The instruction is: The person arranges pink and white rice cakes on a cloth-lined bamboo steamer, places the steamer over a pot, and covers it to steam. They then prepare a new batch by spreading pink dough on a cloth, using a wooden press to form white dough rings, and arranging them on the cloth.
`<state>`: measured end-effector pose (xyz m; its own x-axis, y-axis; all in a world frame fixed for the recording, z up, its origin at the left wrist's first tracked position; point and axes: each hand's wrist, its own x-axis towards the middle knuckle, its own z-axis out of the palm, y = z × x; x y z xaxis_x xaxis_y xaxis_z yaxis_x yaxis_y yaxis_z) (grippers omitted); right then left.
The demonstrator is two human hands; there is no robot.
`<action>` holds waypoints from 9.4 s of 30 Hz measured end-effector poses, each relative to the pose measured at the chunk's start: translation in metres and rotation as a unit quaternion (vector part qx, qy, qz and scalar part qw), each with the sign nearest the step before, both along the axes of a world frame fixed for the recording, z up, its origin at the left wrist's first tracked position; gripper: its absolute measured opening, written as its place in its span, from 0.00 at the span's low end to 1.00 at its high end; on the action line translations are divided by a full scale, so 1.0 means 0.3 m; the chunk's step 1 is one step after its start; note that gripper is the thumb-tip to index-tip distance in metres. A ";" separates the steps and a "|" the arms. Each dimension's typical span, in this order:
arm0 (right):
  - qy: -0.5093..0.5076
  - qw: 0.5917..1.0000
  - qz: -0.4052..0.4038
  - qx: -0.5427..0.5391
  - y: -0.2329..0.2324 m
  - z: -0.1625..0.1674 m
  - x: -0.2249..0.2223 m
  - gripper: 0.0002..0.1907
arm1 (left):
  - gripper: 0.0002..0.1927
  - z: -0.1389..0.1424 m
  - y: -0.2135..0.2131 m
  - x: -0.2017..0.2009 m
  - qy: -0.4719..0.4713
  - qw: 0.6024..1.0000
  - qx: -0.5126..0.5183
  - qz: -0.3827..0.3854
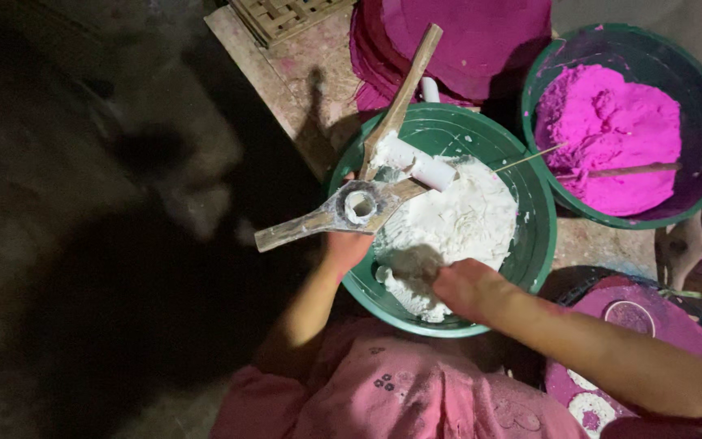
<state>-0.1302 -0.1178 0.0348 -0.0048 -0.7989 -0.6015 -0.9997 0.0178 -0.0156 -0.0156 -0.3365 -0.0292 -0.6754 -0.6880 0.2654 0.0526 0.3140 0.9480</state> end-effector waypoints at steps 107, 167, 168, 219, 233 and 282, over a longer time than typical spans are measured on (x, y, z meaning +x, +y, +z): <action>-0.238 0.787 -0.363 -0.438 0.135 0.186 0.078 0.22 | 0.51 0.224 -0.055 -0.160 -0.124 0.983 -0.119 0.060; -0.392 0.332 -0.562 -0.649 1.558 0.138 0.488 0.48 | 0.26 -0.204 1.277 -0.572 -0.128 0.860 0.349 -0.350; -0.394 0.331 -0.559 -0.650 1.565 0.130 0.497 0.48 | 0.25 -0.220 1.280 -0.530 -0.125 0.850 0.384 -0.339; -0.441 0.488 -0.747 -0.091 1.427 0.282 0.038 0.43 | 0.10 -0.014 1.300 -0.661 0.260 0.351 0.729 -0.527; -0.287 0.572 -0.764 -0.082 1.390 0.287 0.058 0.41 | 0.17 -0.141 1.392 -0.673 0.269 0.303 0.758 -0.512; -0.382 0.210 -0.616 -0.656 1.664 0.052 0.377 0.47 | 0.58 0.020 1.266 -0.475 -0.157 0.819 -0.200 -0.514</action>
